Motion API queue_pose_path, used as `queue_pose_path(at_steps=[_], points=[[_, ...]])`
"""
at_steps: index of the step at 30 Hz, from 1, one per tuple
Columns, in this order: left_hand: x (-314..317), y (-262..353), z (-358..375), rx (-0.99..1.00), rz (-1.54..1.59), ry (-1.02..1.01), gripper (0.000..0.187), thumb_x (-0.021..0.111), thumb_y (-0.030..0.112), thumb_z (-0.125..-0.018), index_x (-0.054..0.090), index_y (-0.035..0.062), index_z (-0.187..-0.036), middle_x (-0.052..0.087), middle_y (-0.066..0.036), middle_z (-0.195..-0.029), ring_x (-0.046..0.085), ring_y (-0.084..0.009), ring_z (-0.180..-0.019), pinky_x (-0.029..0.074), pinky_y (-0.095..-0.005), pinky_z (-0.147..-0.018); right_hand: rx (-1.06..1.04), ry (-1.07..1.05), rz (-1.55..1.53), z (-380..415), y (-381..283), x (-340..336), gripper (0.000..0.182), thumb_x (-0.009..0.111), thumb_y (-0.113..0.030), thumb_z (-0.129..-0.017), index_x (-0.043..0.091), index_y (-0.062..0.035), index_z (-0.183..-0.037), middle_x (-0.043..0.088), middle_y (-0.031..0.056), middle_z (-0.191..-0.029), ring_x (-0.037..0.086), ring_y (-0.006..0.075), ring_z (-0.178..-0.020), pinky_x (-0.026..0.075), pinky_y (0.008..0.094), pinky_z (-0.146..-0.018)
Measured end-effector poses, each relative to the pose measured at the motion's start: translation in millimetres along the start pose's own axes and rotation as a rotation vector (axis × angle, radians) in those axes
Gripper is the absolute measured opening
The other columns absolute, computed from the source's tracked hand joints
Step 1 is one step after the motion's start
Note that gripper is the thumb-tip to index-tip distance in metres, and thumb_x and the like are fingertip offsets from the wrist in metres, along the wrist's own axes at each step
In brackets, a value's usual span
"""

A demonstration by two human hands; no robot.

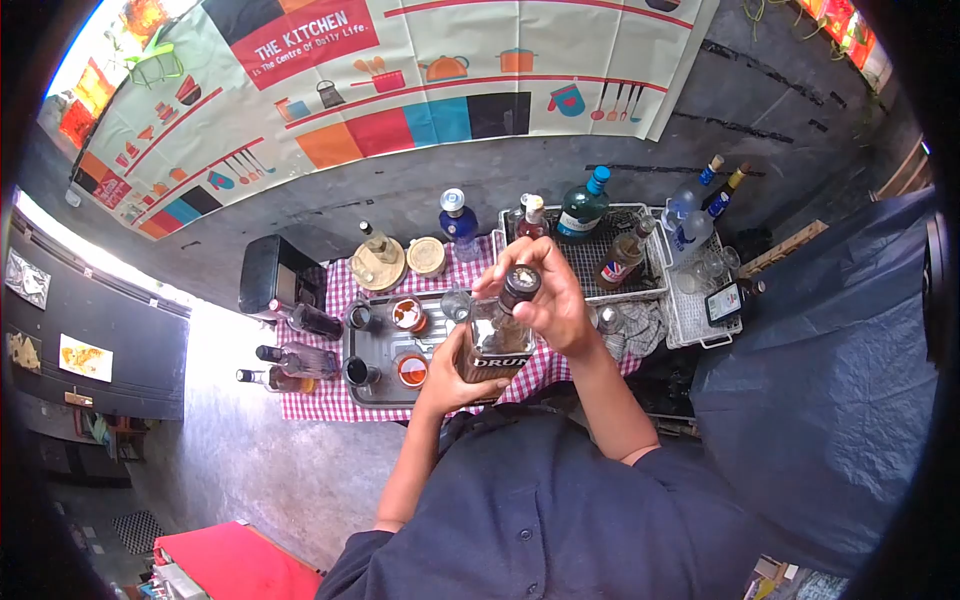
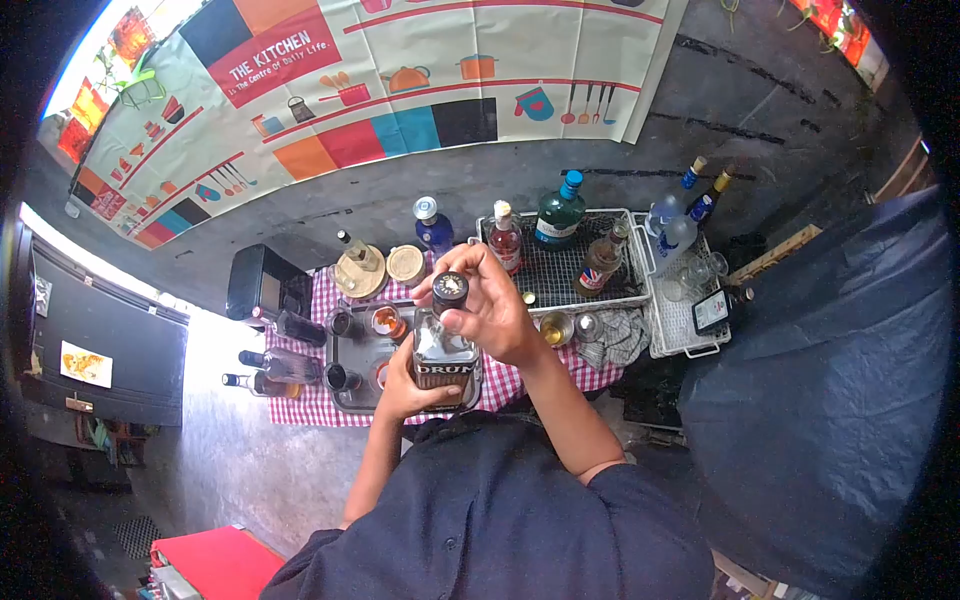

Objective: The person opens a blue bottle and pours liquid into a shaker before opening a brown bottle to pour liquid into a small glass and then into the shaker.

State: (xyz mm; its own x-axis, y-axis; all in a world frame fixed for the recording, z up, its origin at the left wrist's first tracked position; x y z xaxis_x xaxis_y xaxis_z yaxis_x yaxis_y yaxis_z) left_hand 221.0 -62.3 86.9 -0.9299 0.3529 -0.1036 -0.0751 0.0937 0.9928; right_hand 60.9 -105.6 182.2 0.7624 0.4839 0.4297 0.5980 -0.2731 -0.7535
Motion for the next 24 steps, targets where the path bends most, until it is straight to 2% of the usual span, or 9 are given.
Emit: queue_pose_path(at_steps=[4,10,16,19,20,23,24], points=[[0.5,-0.4,2.0,-0.007,0.002,0.001,0.083,0.093,0.019,-0.062,0.053,-0.0018,-0.132,0.065,-0.011,-0.118,0.062,-0.0186,-0.11,0.047,-0.0339,-0.099,0.008,-0.05,-0.03,-1.0,-1.3,-1.1,0.045,0.071,-0.027,-0.087,0.042,-0.0038,-0.113,0.048,0.0142,-0.116,0.061,0.0311,-0.112,0.054,0.0505,-0.099],[3.0,1.7,1.9,0.005,-0.011,0.0,0.082,0.093,0.019,-0.062,0.054,-0.0013,-0.131,0.065,-0.011,-0.117,0.063,-0.0181,-0.109,0.048,-0.0339,-0.098,-0.064,-0.011,0.027,-0.8,0.3,-1.1,0.046,0.073,-0.026,-0.085,0.043,-0.0045,-0.113,0.048,0.0142,-0.117,0.061,0.0313,-0.113,0.053,0.0528,-0.1],[7.5,1.6,0.3,0.01,0.024,-0.008,0.079,0.093,0.018,-0.062,0.054,-0.0016,-0.129,0.065,-0.01,-0.115,0.062,-0.0172,-0.107,0.048,-0.0333,-0.097,-0.046,0.01,0.004,1.6,-5.5,-5.0,0.041,0.072,-0.025,-0.087,0.047,-0.0011,-0.109,0.054,0.0138,-0.108,0.065,0.0297,-0.105,0.055,0.0493,-0.096],[6.9,4.4,0.2,0.019,0.033,0.001,0.078,0.093,0.017,-0.062,0.055,-0.002,-0.127,0.065,-0.01,-0.114,0.063,-0.0161,-0.106,0.048,-0.0326,-0.096,-0.037,-0.051,-0.028,1.7,-9.6,-8.1,0.034,0.066,-0.02,-0.089,0.052,0.0006,-0.112,0.056,0.0148,-0.111,0.065,0.027,-0.105,0.053,0.0448,-0.098],[6.5,3.8,1.2,0.009,0.034,0.001,0.078,0.093,0.017,-0.062,0.055,-0.002,-0.127,0.065,-0.009,-0.113,0.063,-0.0161,-0.106,0.048,-0.0325,-0.096,-0.067,-0.058,-0.001,0.0,-11.8,-8.4,0.036,0.065,-0.023,-0.09,0.054,0.0013,-0.115,0.06,0.0168,-0.11,0.065,0.0272,-0.105,0.053,0.0447,-0.096],[5.3,-0.8,2.5,0.017,0.03,0.006,0.078,0.093,0.017,-0.062,0.055,-0.0018,-0.127,0.066,-0.009,-0.112,0.063,-0.0163,-0.105,0.048,-0.0326,-0.096,-0.091,0.047,0.051,-4.2,-18.0,-6.0,0.044,0.065,-0.033,-0.088,0.054,0.0029,-0.112,0.06,0.0155,-0.103,0.066,0.0288,-0.098,0.055,0.0453,-0.089],[4.9,-2.2,2.9,0.011,0.026,0.009,0.077,0.093,0.017,-0.062,0.055,-0.0017,-0.127,0.066,-0.009,-0.112,0.063,-0.0164,-0.105,0.048,-0.0327,-0.096,-0.112,0.051,0.033,-5.9,-19.9,-6.7,0.045,0.065,-0.033,-0.088,0.055,0.0029,-0.114,0.06,0.016,-0.104,0.067,0.0296,-0.097,0.055,0.0457,-0.089]])
Point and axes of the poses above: each hand's wrist, its own z-axis away from the middle knuckle, its own x-axis out of the palm, y = z × x, the point moved 5 cm from there along -z, towards the middle knuckle
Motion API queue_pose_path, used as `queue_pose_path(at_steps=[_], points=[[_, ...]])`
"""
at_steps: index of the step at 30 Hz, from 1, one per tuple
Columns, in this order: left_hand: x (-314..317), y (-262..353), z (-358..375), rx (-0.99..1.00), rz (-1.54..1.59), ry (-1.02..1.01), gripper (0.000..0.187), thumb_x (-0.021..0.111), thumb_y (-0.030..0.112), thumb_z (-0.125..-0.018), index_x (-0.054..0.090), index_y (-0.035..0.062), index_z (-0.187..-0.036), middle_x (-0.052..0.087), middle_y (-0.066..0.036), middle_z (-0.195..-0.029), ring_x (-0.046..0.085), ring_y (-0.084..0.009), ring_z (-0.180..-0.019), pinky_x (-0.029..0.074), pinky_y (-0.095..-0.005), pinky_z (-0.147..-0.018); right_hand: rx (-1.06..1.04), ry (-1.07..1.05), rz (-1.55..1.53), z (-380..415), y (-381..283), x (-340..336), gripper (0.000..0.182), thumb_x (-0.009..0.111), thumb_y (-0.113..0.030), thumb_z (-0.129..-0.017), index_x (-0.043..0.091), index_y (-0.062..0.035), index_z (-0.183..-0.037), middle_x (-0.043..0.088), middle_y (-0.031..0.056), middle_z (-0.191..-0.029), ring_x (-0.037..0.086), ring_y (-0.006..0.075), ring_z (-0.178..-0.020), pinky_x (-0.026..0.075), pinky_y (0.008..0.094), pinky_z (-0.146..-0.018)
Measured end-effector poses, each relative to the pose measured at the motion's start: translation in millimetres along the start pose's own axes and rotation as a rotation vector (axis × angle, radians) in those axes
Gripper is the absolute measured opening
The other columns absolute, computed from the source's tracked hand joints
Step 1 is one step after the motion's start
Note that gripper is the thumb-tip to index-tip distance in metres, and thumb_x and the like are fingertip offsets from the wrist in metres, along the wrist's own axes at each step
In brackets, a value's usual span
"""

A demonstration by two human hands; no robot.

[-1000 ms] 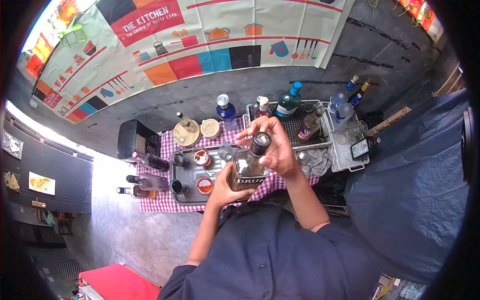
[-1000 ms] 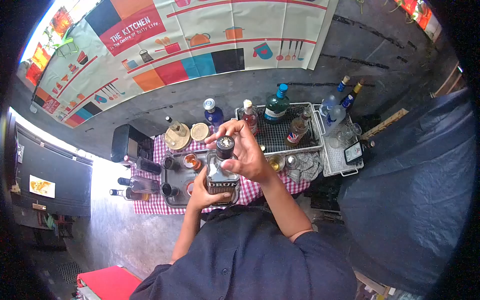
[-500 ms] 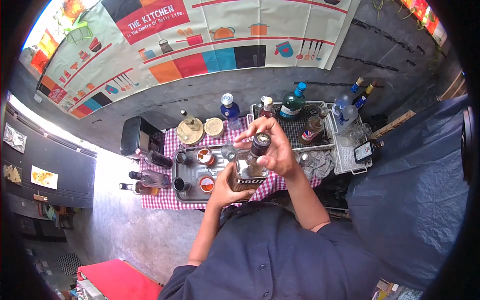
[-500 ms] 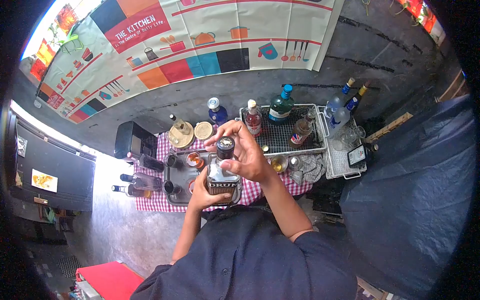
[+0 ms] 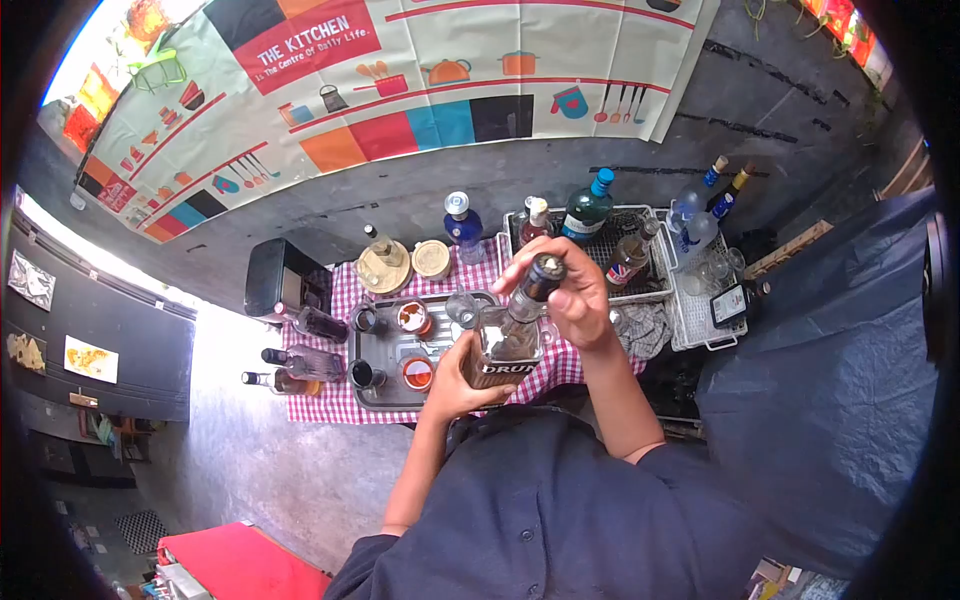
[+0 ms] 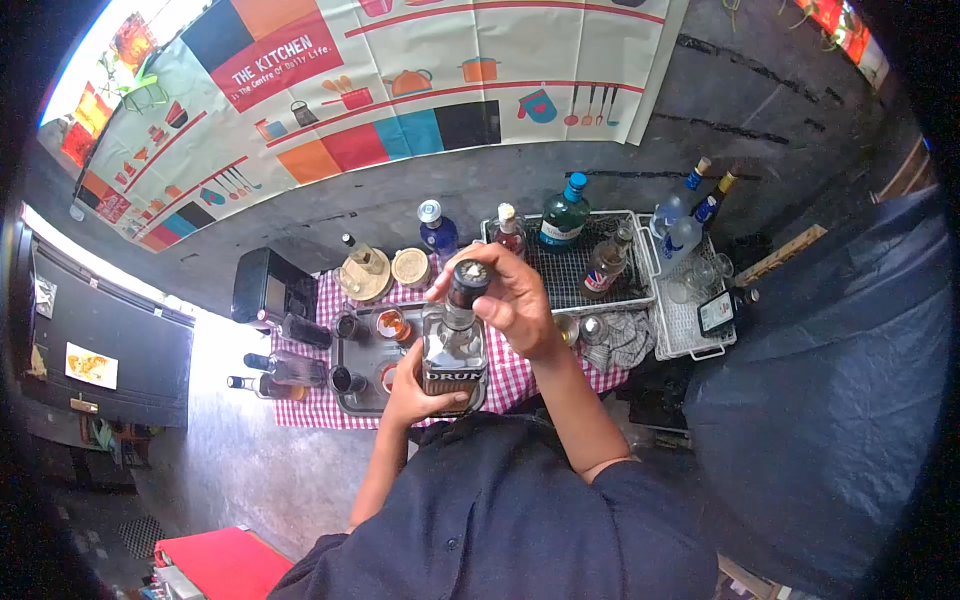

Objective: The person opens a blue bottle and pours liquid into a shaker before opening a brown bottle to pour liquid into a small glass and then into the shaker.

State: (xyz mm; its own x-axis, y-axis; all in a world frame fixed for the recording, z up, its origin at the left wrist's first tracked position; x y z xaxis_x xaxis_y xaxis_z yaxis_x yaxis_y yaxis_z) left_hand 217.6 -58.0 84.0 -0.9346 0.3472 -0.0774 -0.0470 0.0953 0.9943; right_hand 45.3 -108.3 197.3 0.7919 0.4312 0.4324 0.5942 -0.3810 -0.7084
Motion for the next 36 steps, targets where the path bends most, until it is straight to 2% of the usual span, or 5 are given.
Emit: queue_pose_path(at_steps=[8,13,18,22,36], points=[[-3.5,0.3,-0.7,-0.015,0.009,0.034,0.074,0.093,0.018,-0.062,0.055,-0.0014,-0.123,0.066,-0.01,-0.114,0.063,-0.0179,-0.107,0.048,-0.0332,-0.097,0.011,0.003,0.148,0.2,-17.4,-31.4,0.042,0.065,-0.001,-0.085,0.054,0.0054,-0.125,0.062,0.0149,-0.118,0.065,0.0245,-0.109,0.051,0.0391,-0.099],[-8.1,-10.6,2.2,-0.085,0.031,0.058,0.078,0.094,0.018,-0.061,0.054,-0.0022,-0.126,0.066,-0.011,-0.115,0.064,-0.0186,-0.108,0.049,-0.0333,-0.097,0.039,0.131,0.369,16.4,-21.2,-67.4,0.044,0.069,0.002,-0.081,0.057,0.0014,-0.123,0.063,0.0124,-0.12,0.062,0.0206,-0.114,0.048,0.0348,-0.101],[-6.1,-13.4,3.9,-0.101,-0.011,0.106,0.08,0.094,0.019,-0.06,0.054,-0.0022,-0.125,0.066,-0.011,-0.114,0.065,-0.0183,-0.106,0.051,-0.0329,-0.095,0.034,0.153,0.658,32.2,-12.6,-100.8,0.043,0.068,0.004,-0.081,0.056,0.0012,-0.121,0.06,0.0097,-0.106,0.063,0.0231,-0.108,0.048,0.0363,-0.101],[5.7,-23.2,8.1,-0.15,0.005,0.159,0.082,0.094,0.018,-0.06,0.053,-0.0021,-0.128,0.066,-0.011,-0.115,0.065,-0.0188,-0.106,0.051,-0.0336,-0.095,0.123,0.117,1.031,45.1,-2.0,-130.9,0.038,0.081,-0.011,-0.076,0.065,-0.0053,-0.11,0.053,0.0059,-0.092,0.056,0.0173,-0.086,0.046,0.0313,-0.075],[54.4,-38.1,36.6,-0.254,0.103,0.35,0.086,0.094,0.014,-0.059,0.051,-0.0018,-0.131,0.068,-0.012,-0.115,0.067,-0.0196,-0.105,0.053,-0.035,-0.094,0.65,-0.071,1.024,91.0,125.4,-257.7,0.039,0.072,-0.017,-0.088,0.058,-0.0045,-0.122,0.063,0.0152,-0.108,0.066,0.0312,-0.1,0.052,0.0409,-0.085]])
Point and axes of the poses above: each hand's wrist, its own z-axis away from the middle knuckle, its own x-axis out of the palm, y = z × x, the point moved 5 cm from there along -z, towards the middle knuckle
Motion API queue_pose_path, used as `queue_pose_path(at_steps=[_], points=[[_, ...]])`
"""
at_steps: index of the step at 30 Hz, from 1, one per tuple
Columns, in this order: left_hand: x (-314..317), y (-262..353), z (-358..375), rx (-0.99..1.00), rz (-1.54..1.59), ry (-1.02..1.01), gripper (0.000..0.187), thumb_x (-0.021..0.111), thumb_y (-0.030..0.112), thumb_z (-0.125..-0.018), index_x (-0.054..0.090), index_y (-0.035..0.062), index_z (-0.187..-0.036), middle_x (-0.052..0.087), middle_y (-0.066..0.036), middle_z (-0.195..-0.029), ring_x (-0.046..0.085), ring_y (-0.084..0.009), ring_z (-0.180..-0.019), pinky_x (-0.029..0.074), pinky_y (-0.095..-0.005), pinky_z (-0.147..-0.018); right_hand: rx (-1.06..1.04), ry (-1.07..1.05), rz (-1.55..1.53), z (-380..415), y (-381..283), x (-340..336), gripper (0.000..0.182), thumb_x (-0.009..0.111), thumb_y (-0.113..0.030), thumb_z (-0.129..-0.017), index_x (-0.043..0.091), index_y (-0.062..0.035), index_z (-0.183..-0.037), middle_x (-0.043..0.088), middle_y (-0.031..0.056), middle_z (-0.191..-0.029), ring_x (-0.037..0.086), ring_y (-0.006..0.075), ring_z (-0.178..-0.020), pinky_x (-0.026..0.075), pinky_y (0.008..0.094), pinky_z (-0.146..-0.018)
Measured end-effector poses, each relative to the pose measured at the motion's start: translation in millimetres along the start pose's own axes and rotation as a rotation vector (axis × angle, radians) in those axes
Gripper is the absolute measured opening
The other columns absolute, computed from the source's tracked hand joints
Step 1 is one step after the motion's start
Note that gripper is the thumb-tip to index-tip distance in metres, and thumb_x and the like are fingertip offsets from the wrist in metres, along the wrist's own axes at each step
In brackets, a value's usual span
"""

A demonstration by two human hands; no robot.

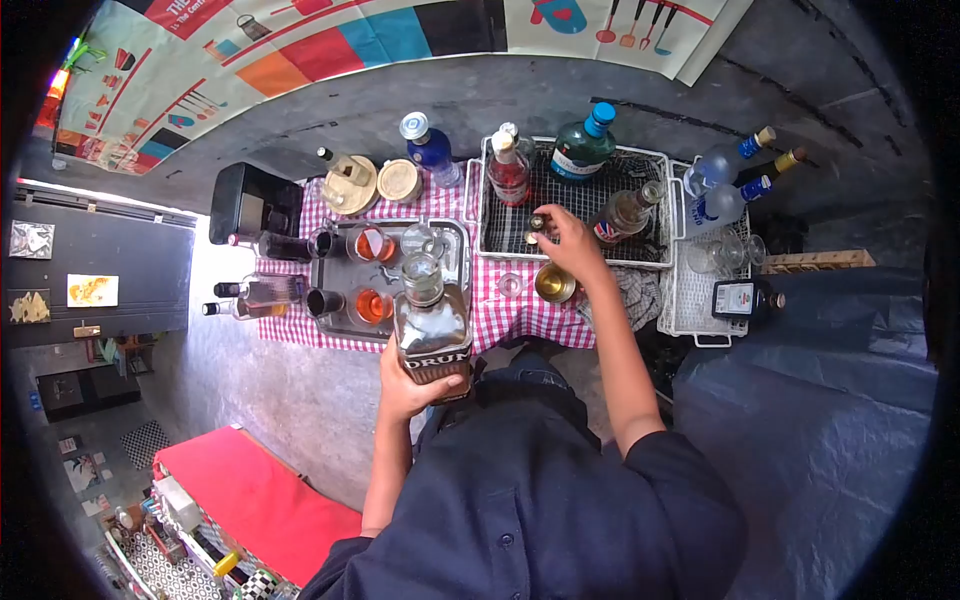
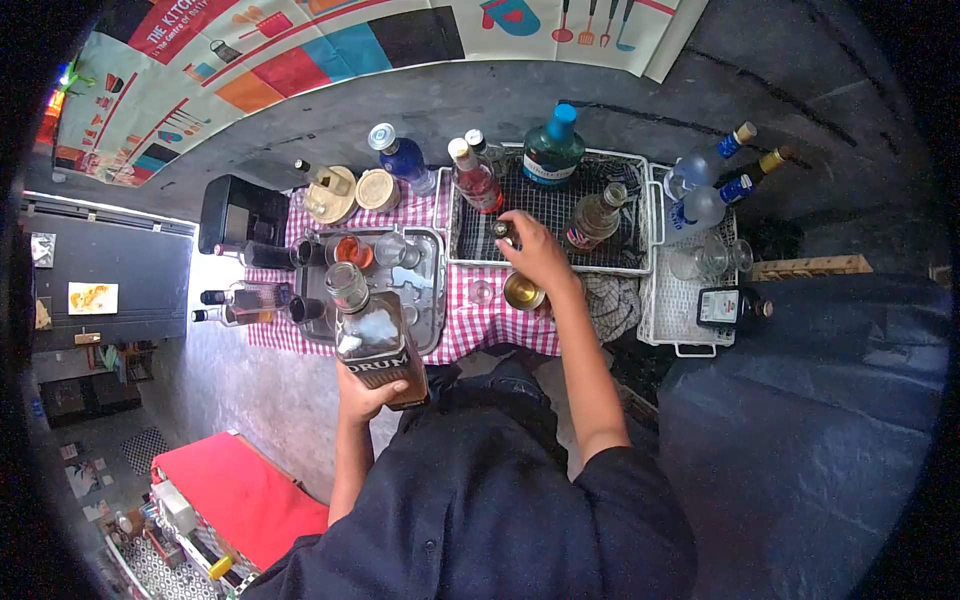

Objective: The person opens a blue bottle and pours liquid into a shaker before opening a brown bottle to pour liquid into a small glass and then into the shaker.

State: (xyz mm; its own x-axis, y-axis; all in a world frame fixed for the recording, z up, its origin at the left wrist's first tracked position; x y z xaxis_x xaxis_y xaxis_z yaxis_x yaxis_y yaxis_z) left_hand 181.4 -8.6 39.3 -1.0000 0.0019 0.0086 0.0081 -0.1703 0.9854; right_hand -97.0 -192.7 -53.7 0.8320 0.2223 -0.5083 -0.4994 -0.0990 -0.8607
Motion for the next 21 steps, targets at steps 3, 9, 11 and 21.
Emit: queue_pose_path(at_steps=[3,9,11,21], points=[[-3.0,6.9,-5.9,0.025,-0.008,-0.002,0.085,0.094,0.015,-0.059,0.052,-0.0018,-0.131,0.068,-0.011,-0.114,0.067,-0.0195,-0.104,0.053,-0.0347,-0.094,0.061,-0.012,0.118,-15.5,21.4,7.3,0.04,0.073,-0.018,-0.087,0.057,-0.0041,-0.122,0.061,0.0154,-0.109,0.064,0.0321,-0.099,0.051,0.0412,-0.083],[-21.4,18.2,-23.0,0.089,-0.152,-0.064,0.084,0.093,0.019,-0.06,0.052,-0.0018,-0.131,0.066,-0.011,-0.117,0.065,-0.0186,-0.107,0.051,-0.0341,-0.095,0.241,-0.006,0.124,-33.5,92.0,38.3,0.043,0.072,-0.016,-0.086,0.058,-0.0037,-0.125,0.066,0.0181,-0.105,0.066,0.0337,-0.099,0.052,0.0417,-0.083],[-26.9,18.6,-25.4,0.061,-0.113,-0.074,0.085,0.093,0.02,-0.06,0.052,-0.0018,-0.131,0.065,-0.011,-0.117,0.064,-0.0186,-0.107,0.05,-0.0342,-0.096,0.231,0.024,0.159,-38.4,116.5,47.6,0.042,0.074,-0.016,-0.084,0.059,-0.0001,-0.121,0.067,0.0127,-0.092,0.066,0.0278,-0.086,0.053,0.0391,-0.079],[-48.3,15.8,-27.2,0.083,-0.14,-0.063,0.084,0.093,0.022,-0.06,0.053,-0.0014,-0.13,0.065,-0.01,-0.116,0.065,-0.0191,-0.105,0.05,-0.0342,-0.095,0.404,-0.119,0.259,-51.2,126.0,49.8,0.048,0.077,-0.02,-0.082,0.058,-0.0006,-0.122,0.068,0.0202,-0.111,0.066,0.0365,-0.105,0.052,0.0439,-0.09]])
Point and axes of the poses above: each hand's wrist, its own z-axis away from the middle knuckle, its own x-axis out of the palm, y = z × x, the point moved 5 cm from there along -z, towards the middle knuckle
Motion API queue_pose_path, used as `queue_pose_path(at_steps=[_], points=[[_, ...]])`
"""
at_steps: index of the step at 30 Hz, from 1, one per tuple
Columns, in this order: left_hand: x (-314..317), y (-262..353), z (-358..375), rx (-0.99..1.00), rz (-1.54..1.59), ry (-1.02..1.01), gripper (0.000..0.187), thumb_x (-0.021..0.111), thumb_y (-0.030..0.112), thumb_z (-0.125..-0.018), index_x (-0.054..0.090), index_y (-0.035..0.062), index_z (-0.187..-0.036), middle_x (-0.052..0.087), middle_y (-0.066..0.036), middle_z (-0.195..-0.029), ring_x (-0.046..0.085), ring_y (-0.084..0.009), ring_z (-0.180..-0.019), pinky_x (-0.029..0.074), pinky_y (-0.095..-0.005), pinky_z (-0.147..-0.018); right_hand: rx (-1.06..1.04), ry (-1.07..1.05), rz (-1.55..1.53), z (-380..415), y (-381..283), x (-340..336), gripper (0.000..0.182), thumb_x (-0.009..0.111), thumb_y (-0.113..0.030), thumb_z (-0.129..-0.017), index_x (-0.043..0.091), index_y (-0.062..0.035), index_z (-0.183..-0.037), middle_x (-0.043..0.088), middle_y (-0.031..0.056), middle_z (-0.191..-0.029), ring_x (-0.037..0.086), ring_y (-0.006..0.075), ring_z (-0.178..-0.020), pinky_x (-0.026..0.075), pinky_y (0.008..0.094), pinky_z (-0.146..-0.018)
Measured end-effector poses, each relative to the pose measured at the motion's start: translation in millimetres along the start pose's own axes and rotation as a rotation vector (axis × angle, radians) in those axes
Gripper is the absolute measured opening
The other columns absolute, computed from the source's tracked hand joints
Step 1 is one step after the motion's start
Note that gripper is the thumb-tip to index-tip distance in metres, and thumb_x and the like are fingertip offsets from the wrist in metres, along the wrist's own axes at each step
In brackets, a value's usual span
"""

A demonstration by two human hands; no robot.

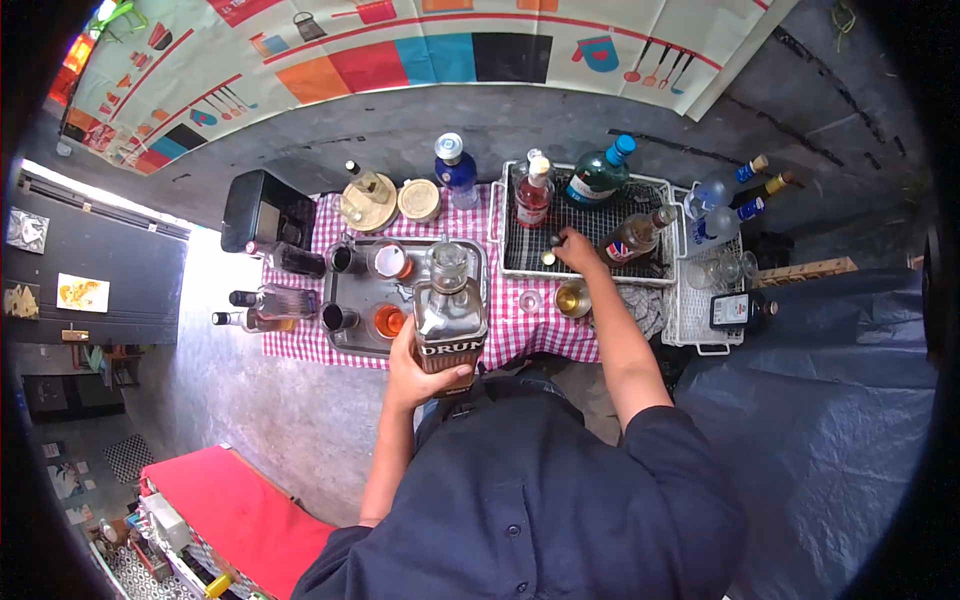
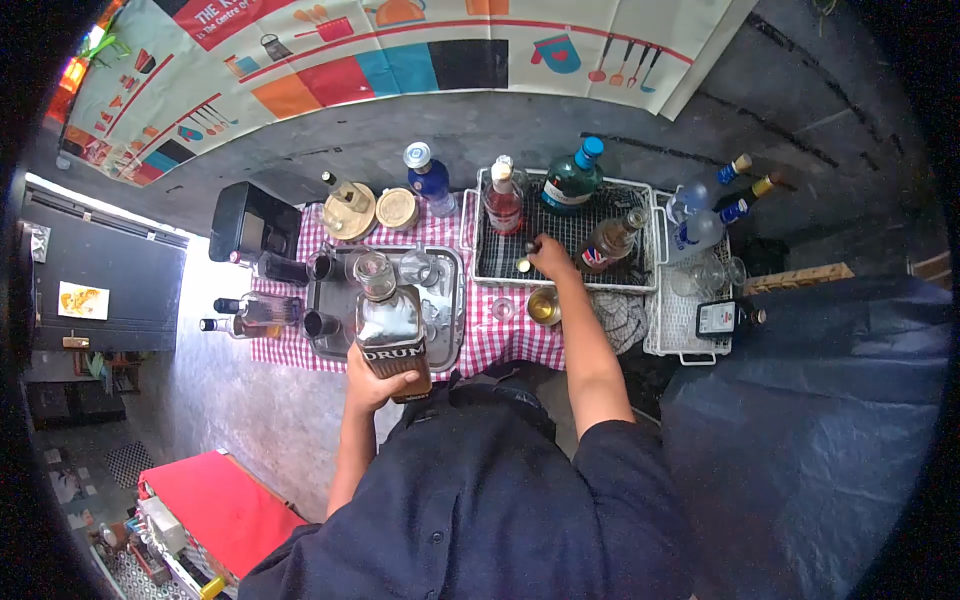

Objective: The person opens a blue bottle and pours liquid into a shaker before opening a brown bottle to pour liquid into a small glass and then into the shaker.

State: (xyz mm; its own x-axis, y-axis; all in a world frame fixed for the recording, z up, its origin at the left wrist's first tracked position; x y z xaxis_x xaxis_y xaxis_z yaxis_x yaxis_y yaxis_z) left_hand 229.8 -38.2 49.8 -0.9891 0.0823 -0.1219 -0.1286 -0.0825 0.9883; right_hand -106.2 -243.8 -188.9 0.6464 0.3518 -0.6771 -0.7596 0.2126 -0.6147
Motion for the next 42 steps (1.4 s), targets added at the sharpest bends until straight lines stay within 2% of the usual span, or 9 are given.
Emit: queue_pose_path(at_steps=[2,4,7,10,14,18,34,40,42], points=[[3.3,7.4,-0.2,0.014,0.102,0.019,0.084,0.093,0.022,-0.06,0.053,-0.0011,-0.13,0.066,-0.01,-0.115,0.065,-0.0189,-0.105,0.05,-0.0336,-0.096,-0.006,-0.044,0.05,1.0,0.6,-1.1,0.052,0.076,-0.018,-0.081,0.056,-0.0008,-0.126,0.061,0.0234,-0.127,0.061,0.0381,-0.117,0.049,0.0456,-0.098],[2.8,10.4,-0.7,0.008,0.109,0.02,0.084,0.093,0.022,-0.061,0.052,-0.0008,-0.131,0.065,-0.009,-0.115,0.064,-0.0188,-0.106,0.049,-0.0335,-0.097,-0.08,0.061,0.146,-5.2,10.9,1.6,0.065,0.078,-0.019,-0.08,0.05,-0.0013,-0.136,0.063,0.0185,-0.111,0.065,0.0303,-0.087,0.053,0.0399,-0.082],[2.6,10.5,-4.6,0.026,0.038,0.031,0.081,0.092,0.02,-0.062,0.054,-0.001,-0.13,0.065,-0.01,-0.117,0.064,-0.0189,-0.108,0.049,-0.034,-0.098,-0.114,0.356,0.243,15.6,-2.9,-12.8,0.072,0.076,-0.022,-0.083,0.042,-0.0017,-0.144,0.059,0.0181,-0.12,0.065,0.0284,-0.092,0.053,0.0383,-0.083],[12.0,13.5,-13.6,0.053,0.134,0.012,0.079,0.091,0.019,-0.063,0.054,-0.0012,-0.13,0.065,-0.01,-0.118,0.063,-0.0185,-0.11,0.048,-0.0338,-0.099,-0.047,0.115,-0.28,93.7,-95.9,-61.2,0.074,0.07,-0.021,-0.087,0.034,-0.0037,-0.149,0.051,0.0216,-0.136,0.058,0.0323,-0.122,0.05,0.0432,-0.101],[31.5,29.8,-25.8,0.023,0.111,-0.043,0.076,0.09,0.019,-0.066,0.054,-0.0009,-0.13,0.064,-0.011,-0.119,0.061,-0.0183,-0.113,0.045,-0.0334,-0.102,-0.479,-0.353,-0.989,173.1,-174.7,-56.4,0.101,0.082,-0.037,-0.081,0.021,-0.0083,-0.155,0.041,0.0194,-0.146,0.052,0.0311,-0.129,0.047,0.0489,-0.106],[56.2,32.3,-40.9,0.079,0.147,-0.092,0.069,0.09,0.021,-0.068,0.055,-0.0006,-0.124,0.063,-0.009,-0.114,0.06,-0.0174,-0.109,0.046,-0.0326,-0.099,-0.485,-0.5,-0.754,209.6,-187.6,-32.3,0.138,0.098,-0.035,-0.058,0.007,-0.0083,-0.159,0.029,0.0196,-0.158,0.033,0.0295,-0.145,0.028,0.0457,-0.12],[122.1,65.3,-52.3,0.064,0.299,-0.34,0.08,0.084,0.021,-0.078,0.037,0.0003,-0.14,0.051,-0.012,-0.129,0.049,-0.0183,-0.123,0.04,-0.0331,-0.106,-0.57,-0.201,-0.83,233.2,-163.6,-56.1,0.104,0.097,-0.015,-0.061,0.034,-0.003,-0.143,0.059,0.0097,-0.13,0.059,0.0218,-0.119,0.049,0.0399,-0.102],[125.4,71.6,-54.1,0.297,-0.192,-0.242,0.083,0.073,0.041,-0.085,0.032,-0.0032,-0.142,0.038,-0.021,-0.136,0.036,-0.0327,-0.132,0.03,-0.0429,-0.112,-0.654,-0.114,-1.062,245.1,-168.1,-73.5,0.073,0.089,-0.018,-0.072,0.052,-0.0001,-0.132,0.064,0.0104,-0.122,0.063,0.0208,-0.112,0.05,0.0367,-0.096],[126.0,75.2,-49.1,0.247,-0.31,-0.252,0.097,0.062,0.056,-0.087,0.02,-0.0054,-0.149,0.021,-0.024,-0.15,0.016,-0.036,-0.146,0.015,-0.0456,-0.121,-0.675,-0.079,-1.156,248.1,-168.9,-78.7,0.066,0.086,-0.022,-0.074,0.055,0.0005,-0.128,0.065,0.0105,-0.121,0.063,0.0203,-0.111,0.05,0.0355,-0.096]])
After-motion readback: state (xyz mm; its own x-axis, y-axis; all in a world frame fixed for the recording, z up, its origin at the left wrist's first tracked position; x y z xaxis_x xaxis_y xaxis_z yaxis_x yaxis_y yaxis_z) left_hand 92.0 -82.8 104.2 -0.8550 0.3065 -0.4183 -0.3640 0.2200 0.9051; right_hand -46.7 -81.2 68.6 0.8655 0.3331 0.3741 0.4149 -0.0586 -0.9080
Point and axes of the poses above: each hand's wrist, its own z-axis away from the middle knuckle, its own x-axis out of the palm, y = z × x, the point moved 5 cm from there along -z, towards the middle knuckle
